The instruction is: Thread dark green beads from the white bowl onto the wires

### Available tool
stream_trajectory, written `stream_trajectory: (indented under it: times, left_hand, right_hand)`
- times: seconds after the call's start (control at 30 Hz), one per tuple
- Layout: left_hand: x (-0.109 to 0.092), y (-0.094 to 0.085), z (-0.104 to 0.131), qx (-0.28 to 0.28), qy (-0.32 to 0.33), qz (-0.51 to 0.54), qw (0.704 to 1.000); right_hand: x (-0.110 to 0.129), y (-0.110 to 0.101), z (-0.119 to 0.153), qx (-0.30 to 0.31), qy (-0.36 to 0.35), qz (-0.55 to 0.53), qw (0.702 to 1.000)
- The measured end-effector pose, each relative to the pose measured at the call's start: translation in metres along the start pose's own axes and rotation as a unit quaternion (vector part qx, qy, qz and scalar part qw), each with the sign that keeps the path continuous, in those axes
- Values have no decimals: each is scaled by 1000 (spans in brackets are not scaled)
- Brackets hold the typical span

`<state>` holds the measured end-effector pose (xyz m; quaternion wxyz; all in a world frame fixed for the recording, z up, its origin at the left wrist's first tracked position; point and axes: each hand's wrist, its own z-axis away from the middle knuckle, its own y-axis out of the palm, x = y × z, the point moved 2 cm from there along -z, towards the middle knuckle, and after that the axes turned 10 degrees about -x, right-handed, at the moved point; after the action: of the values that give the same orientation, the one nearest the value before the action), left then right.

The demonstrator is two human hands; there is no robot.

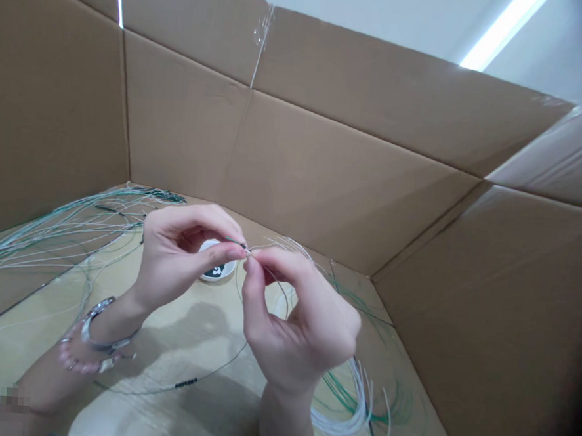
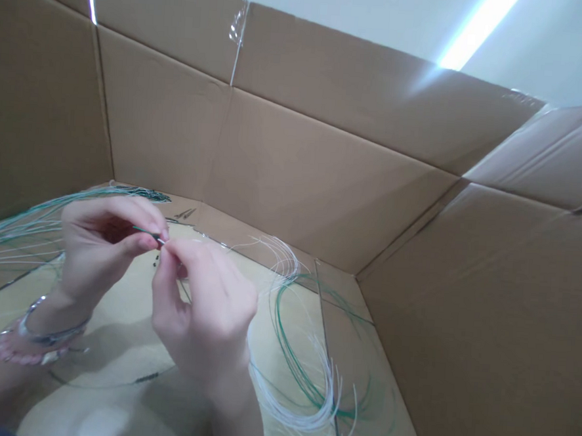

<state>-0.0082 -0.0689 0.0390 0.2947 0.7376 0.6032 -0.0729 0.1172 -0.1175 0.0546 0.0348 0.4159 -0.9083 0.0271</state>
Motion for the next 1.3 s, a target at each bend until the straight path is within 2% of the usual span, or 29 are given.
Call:
stream_trajectory:
  times: [0.27, 0.5, 0.87, 0.97, 1.13, 1.2, 1.3]
  left_hand:
    - [0, -1, -1, 5, 18, -25, 1000]
    - [0, -3, -3, 57, 41, -6, 998]
    - [-2, -10, -6, 97, 59, -92, 989]
    - [-1, -12, -8, 83, 73, -134, 985]
    - [-1, -10, -10, 86, 178, -216, 956]
    - [2, -11, -12, 64, 168, -232, 956]
    - [10, -21, -19, -18, 130, -197, 972]
  right_hand:
    - [0, -1, 1, 14, -1, 7, 1000]
    - [-6, -2, 2, -2, 12, -77, 997]
    - [-13, 1, 0, 42, 64, -102, 992]
    - [-17, 4, -1, 73, 94, -91, 989]
    - [-21, 13, 0, 104, 172, -95, 975]
    - [-25, 16, 2, 120, 207, -90, 967]
    - [-35, 19, 4, 189, 248, -66, 948]
